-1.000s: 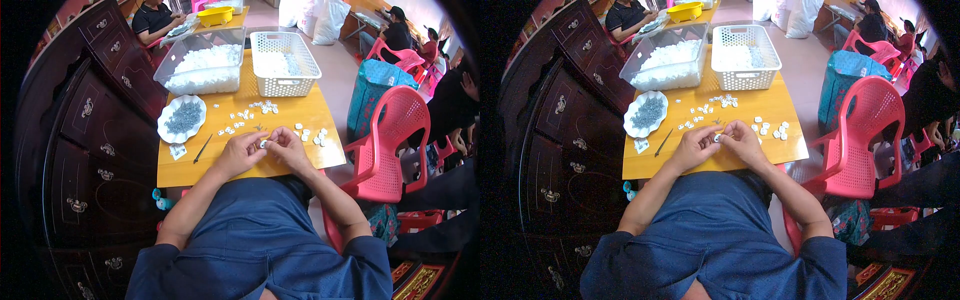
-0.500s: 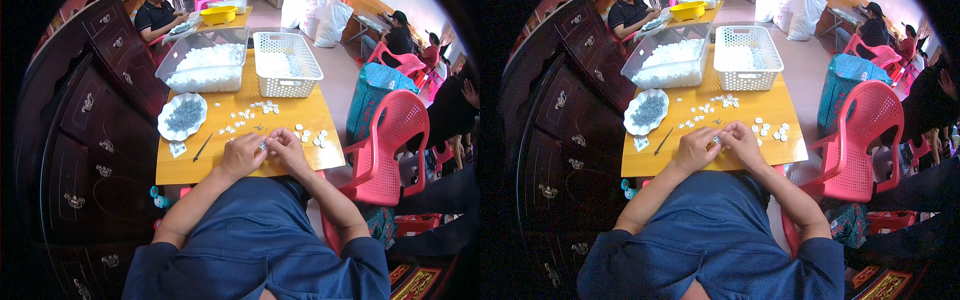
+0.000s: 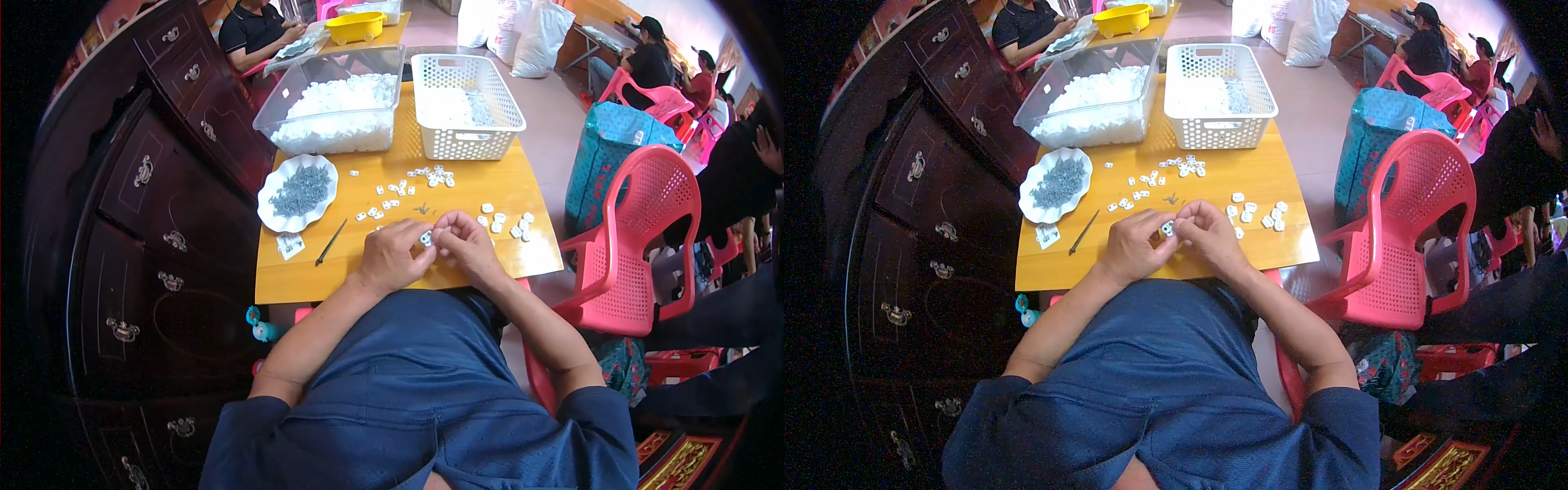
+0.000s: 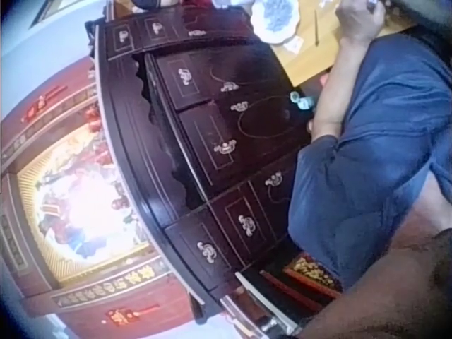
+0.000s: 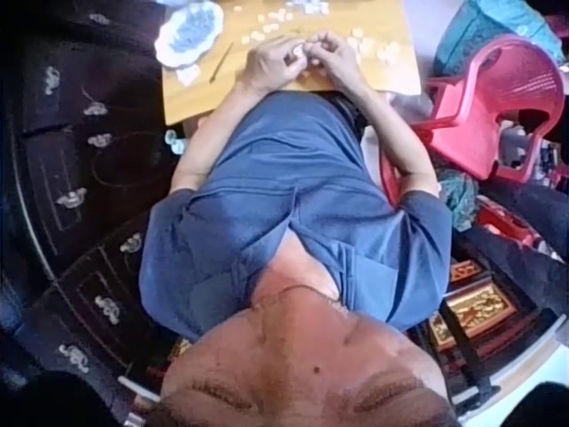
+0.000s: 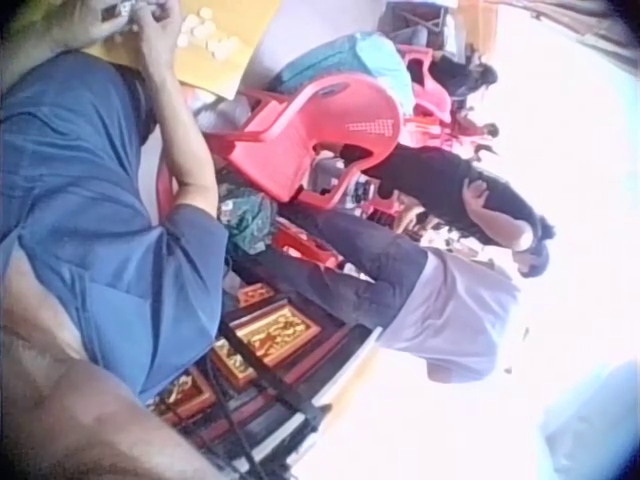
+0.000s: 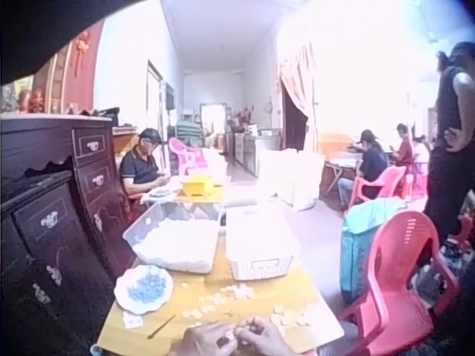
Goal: Assembling small white plastic components by hand on a yellow table.
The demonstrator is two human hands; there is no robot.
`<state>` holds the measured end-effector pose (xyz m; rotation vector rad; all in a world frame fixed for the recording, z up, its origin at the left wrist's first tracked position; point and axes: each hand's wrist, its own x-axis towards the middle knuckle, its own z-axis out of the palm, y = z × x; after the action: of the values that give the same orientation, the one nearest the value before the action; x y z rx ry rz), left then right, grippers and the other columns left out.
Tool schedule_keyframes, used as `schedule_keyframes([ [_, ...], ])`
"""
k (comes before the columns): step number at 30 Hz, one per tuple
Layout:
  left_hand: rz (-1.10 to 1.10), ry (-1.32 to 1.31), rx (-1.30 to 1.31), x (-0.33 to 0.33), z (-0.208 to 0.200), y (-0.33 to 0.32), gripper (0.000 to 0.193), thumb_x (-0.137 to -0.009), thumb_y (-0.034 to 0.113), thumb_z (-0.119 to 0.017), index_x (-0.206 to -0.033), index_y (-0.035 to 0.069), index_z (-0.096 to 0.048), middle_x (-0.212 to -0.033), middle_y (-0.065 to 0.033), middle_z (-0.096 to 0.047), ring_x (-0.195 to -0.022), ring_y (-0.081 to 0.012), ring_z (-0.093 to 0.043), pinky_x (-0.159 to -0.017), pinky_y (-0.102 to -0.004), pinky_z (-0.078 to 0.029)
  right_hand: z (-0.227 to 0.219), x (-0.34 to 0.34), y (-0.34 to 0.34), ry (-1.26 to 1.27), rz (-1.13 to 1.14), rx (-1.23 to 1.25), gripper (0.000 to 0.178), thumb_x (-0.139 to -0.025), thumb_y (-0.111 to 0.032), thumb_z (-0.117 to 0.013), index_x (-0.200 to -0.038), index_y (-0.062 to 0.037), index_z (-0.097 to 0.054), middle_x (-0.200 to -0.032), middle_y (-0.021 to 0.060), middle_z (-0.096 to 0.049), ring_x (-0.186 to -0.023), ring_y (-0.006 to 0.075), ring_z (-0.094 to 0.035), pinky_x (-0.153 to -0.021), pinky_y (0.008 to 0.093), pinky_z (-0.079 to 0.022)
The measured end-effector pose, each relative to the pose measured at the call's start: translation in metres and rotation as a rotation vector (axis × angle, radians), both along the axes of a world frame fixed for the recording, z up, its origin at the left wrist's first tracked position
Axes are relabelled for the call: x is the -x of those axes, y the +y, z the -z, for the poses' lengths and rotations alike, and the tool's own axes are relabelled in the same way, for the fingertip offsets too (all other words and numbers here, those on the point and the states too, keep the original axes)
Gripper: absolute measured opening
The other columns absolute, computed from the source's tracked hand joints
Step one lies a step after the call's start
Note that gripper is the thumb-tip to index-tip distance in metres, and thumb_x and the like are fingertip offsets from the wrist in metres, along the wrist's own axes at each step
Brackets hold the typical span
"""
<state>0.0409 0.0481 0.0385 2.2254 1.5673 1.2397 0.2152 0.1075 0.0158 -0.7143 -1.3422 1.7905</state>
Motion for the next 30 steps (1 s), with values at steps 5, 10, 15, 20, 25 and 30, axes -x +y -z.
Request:
schedule_keyframes([
  [5,0.003,-0.002,0.004,0.001,-0.003,0.0,0.03,-0.077,0.017,-0.075,-0.105,0.008,-0.07,-0.089,-0.0115,-0.069,-0.079,-0.0297,-0.069,-0.067,-0.0394,-0.055,-0.004,-0.002,-0.002,-0.006,-0.027,0.038,0.013,-0.096,-0.009,-0.065,-0.105,-0.0042,-0.058,-0.089,-0.0011,-0.064,-0.078,0.0056,-0.059,-0.07,0.0205,-0.046],
  [10,0.092,-0.079,0.063,0.004,-0.002,0.002,0.033,-0.08,0.009,-0.074,-0.112,0.004,-0.069,-0.082,-0.0117,-0.067,-0.063,-0.0198,-0.065,-0.059,-0.0317,-0.052,-0.002,-0.003,-0.001,-0.014,-0.018,-0.014,0.014,-0.096,-0.009,-0.065,-0.106,-0.0033,-0.057,-0.089,-0.0006,-0.063,-0.078,0.0056,-0.059,-0.071,0.0211,-0.047],
  [15,0.157,-0.306,0.23,0.01,0.003,0.004,0.034,-0.085,0.005,-0.07,-0.119,0.003,-0.067,-0.082,-0.0017,-0.065,-0.062,-0.0065,-0.054,-0.059,-0.0229,-0.047,-0.005,-0.002,-0.002,-0.008,0.001,-0.036,0.013,-0.097,-0.009,-0.064,-0.106,-0.0029,-0.056,-0.089,-0.0007,-0.062,-0.078,0.0054,-0.058,-0.069,0.0207,-0.047],
  [20,0.185,-0.332,0.27,0.011,0.0,0.005,0.034,-0.087,0.005,-0.071,-0.12,0.003,-0.067,-0.084,-0.0002,-0.066,-0.064,-0.0049,-0.054,-0.06,-0.0221,-0.047,-0.004,-0.003,-0.001,-0.006,-0.004,-0.05,0.012,-0.097,-0.008,-0.063,-0.105,-0.003,-0.056,-0.088,-0.0014,-0.061,-0.077,0.0048,-0.056,-0.068,0.02,-0.046],
  [25,0.198,-0.306,0.278,0.018,0.007,0.009,0.029,-0.088,0.005,-0.07,-0.117,0.001,-0.069,-0.086,-0.0008,-0.067,-0.067,-0.005,-0.055,-0.062,-0.022,-0.047,0.001,-0.001,-0.001,-0.025,0.015,-0.1,0.012,-0.097,-0.008,-0.063,-0.105,-0.0029,-0.056,-0.089,-0.002,-0.061,-0.078,0.0041,-0.056,-0.068,0.0198,-0.045],
  [30,0.2,-0.302,0.315,0.018,0.005,0.01,0.025,-0.088,0.005,-0.071,-0.114,0.001,-0.07,-0.084,-0.001,-0.066,-0.068,-0.0058,-0.057,-0.063,-0.0225,-0.048,0.004,-0.001,0.002,-0.03,0.015,-0.102,0.011,-0.097,-0.008,-0.063,-0.104,-0.0027,-0.057,-0.09,-0.0021,-0.062,-0.081,0.0046,-0.058,-0.07,0.0202,-0.047],
])
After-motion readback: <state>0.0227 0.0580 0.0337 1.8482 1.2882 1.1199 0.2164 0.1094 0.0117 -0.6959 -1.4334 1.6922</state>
